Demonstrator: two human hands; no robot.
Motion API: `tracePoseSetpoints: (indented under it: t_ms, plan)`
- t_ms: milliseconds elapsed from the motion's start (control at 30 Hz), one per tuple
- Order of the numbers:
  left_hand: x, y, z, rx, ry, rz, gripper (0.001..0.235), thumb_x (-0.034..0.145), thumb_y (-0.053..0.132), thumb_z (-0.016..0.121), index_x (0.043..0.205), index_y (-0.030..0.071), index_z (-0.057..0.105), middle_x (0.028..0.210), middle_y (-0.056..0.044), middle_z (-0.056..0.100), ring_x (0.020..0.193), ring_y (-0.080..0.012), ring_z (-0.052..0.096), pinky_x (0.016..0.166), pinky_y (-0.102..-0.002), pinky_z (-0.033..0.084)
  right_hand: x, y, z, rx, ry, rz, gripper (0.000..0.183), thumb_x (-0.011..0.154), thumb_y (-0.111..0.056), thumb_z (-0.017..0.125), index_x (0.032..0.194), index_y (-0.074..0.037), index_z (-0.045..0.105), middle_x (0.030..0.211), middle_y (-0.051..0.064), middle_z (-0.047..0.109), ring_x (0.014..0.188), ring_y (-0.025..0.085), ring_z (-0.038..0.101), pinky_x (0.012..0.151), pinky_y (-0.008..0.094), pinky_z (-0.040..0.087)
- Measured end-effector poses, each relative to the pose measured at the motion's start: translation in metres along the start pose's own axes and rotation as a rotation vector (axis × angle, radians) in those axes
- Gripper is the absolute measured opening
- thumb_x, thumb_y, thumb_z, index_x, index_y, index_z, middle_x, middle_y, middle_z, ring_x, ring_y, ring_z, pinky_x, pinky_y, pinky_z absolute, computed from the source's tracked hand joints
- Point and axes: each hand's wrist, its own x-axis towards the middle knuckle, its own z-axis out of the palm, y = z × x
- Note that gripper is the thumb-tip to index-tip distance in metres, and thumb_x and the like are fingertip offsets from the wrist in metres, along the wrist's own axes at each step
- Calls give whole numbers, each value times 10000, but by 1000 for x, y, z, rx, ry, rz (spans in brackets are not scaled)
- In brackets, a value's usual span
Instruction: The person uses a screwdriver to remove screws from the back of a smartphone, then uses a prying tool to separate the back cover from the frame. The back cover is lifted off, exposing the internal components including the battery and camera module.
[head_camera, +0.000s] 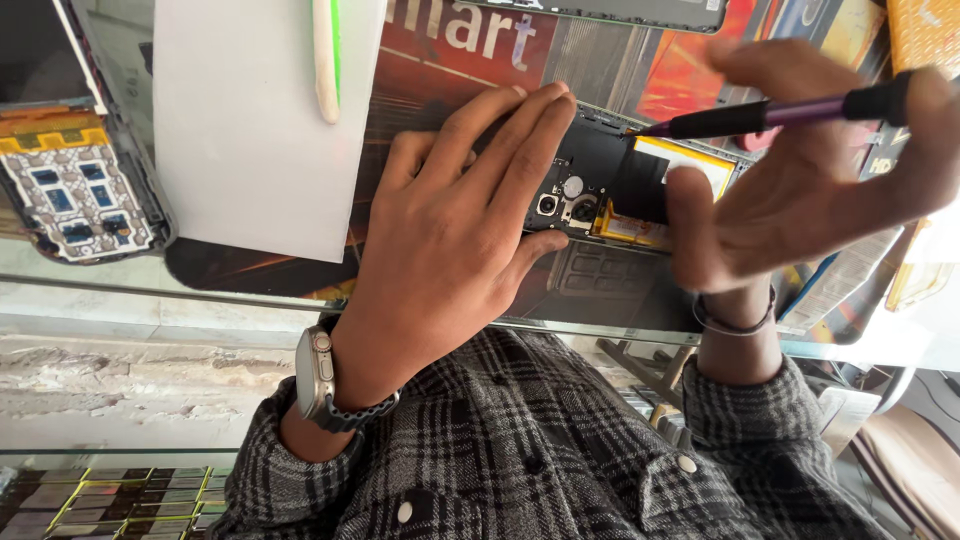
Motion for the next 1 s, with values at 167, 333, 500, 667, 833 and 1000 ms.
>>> tracePoseSetpoints:
  t_ms: [167, 333, 500, 667, 833, 1000]
  plan:
    - [1, 0, 0, -12, 2, 3, 904, 876, 354, 879, 1560, 1, 405, 1570, -96, 540, 1428, -265, 504, 1013, -425, 430, 2, 6, 8, 108, 34, -86, 1059, 892, 107, 884, 1568, -194, 126, 1180, 241, 619, 910, 319, 699, 779, 365, 636]
    - [1, 0, -2, -17, -8, -7, 895, 865, 350, 880, 1549, 5, 416, 1562, -88, 545, 1424, -262, 503, 1012, -430, 429, -1, -4, 1, 49, -39, 39, 992, 969, 90, 834, 1583, -212, 115, 1184, 250, 590, 952, 343, 665, 819, 365, 588]
    - [3, 1, -4, -18, -12, -10, 888, 864, 343, 880, 1545, 0, 425, 1564, -89, 542, 1424, -260, 501, 1004, -430, 427, -5, -3, 1, 130, -55, 79, 1005, 996, 151, 784, 1612, -228, 87, 1214, 252, 589, 935, 357, 692, 804, 384, 589]
    - [4, 1, -4, -29, -24, -18, 869, 850, 330, 882, 1528, 2, 448, 1558, -90, 544, 1420, -263, 505, 1007, -436, 427, -7, 6, -2, 178, -101, 29, 1041, 1000, 213, 729, 1641, -253, 55, 1266, 257, 592, 919, 384, 729, 788, 418, 606]
    - [4, -1, -2, -15, -21, -18, 869, 863, 351, 877, 1536, 6, 450, 1560, -88, 540, 1424, -261, 501, 1009, -433, 428, -14, 3, -4, 219, -120, 95, 1086, 1029, 261, 705, 1678, -278, 21, 1327, 271, 581, 917, 404, 763, 781, 442, 619]
    - [3, 0, -2, -16, -27, -21, 870, 857, 361, 878, 1530, 5, 458, 1557, -86, 543, 1416, -258, 502, 1008, -433, 429, -17, 3, -6, 148, -107, 73, 1101, 1015, 275, 729, 1674, -263, 29, 1352, 330, 566, 925, 404, 782, 759, 426, 636]
